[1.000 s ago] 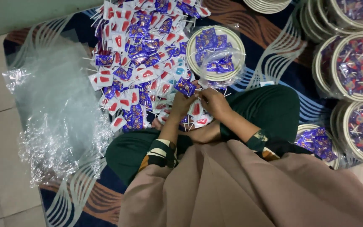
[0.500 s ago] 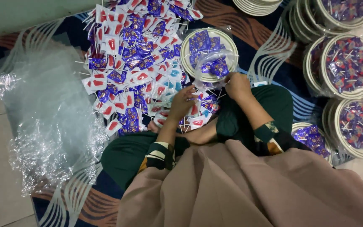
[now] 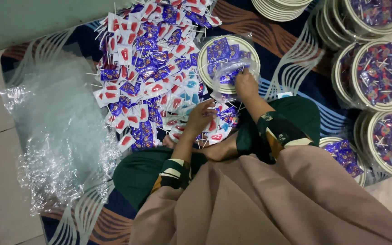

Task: A person sitting on the floor packages small snack packets into a plastic bag that contains a plate.

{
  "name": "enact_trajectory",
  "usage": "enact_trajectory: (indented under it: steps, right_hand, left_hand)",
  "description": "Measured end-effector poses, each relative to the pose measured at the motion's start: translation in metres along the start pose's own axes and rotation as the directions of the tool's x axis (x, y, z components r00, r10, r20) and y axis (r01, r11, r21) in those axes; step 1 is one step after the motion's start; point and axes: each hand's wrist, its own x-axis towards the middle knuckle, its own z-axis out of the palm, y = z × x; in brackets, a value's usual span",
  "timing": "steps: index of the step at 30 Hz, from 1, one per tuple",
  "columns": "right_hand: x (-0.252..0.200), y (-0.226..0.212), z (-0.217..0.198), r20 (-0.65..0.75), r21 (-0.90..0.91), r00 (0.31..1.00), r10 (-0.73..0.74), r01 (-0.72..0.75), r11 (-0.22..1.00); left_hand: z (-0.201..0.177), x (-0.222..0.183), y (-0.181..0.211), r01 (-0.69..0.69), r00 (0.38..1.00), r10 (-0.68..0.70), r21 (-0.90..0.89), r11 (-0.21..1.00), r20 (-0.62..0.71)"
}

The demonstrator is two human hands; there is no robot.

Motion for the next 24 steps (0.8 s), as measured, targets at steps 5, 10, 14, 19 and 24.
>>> enact_trajectory:
  steps: [5, 10, 14, 19, 24]
  right_hand:
    - [0.014, -0.021, -0.047, 0.244, 0.041, 0.966, 0.082, -0.095, 0.995]
    - [0.01, -0.015, -0.028, 0.319, 0.053, 0.937, 0.141, -0.166, 0.985]
    - [-0.031, -0.036, -0.051, 0.218, 0.295, 0.967, -0.134, 0.065, 0.953]
    - [-0.095, -0.09, -0.098, 0.18, 0.632, 0.87, -0.46, 0.256, 0.732]
    - [-0.094, -0.084, -0.088, 0.281, 0.628, 0.887, -0.366, 0.118, 0.769]
  left_hand:
    - [0.002, 0.001, -0.002, -0.012, 1.0, 0.012, 0.04, 0.999, 0.0]
    - [0.001, 0.0, 0.002, -0.062, 0.997, 0.064, 0.064, 0.996, -0.033]
    - [0.005, 0.0, 0.015, -0.075, 0.978, 0.082, 0.044, 0.996, -0.191]
    - [0.009, -0.007, 0.024, -0.078, 0.935, 0.042, -0.089, 0.993, -0.353]
    - [0.004, -0.005, -0.003, -0.058, 0.921, 0.011, -0.111, 0.992, -0.389]
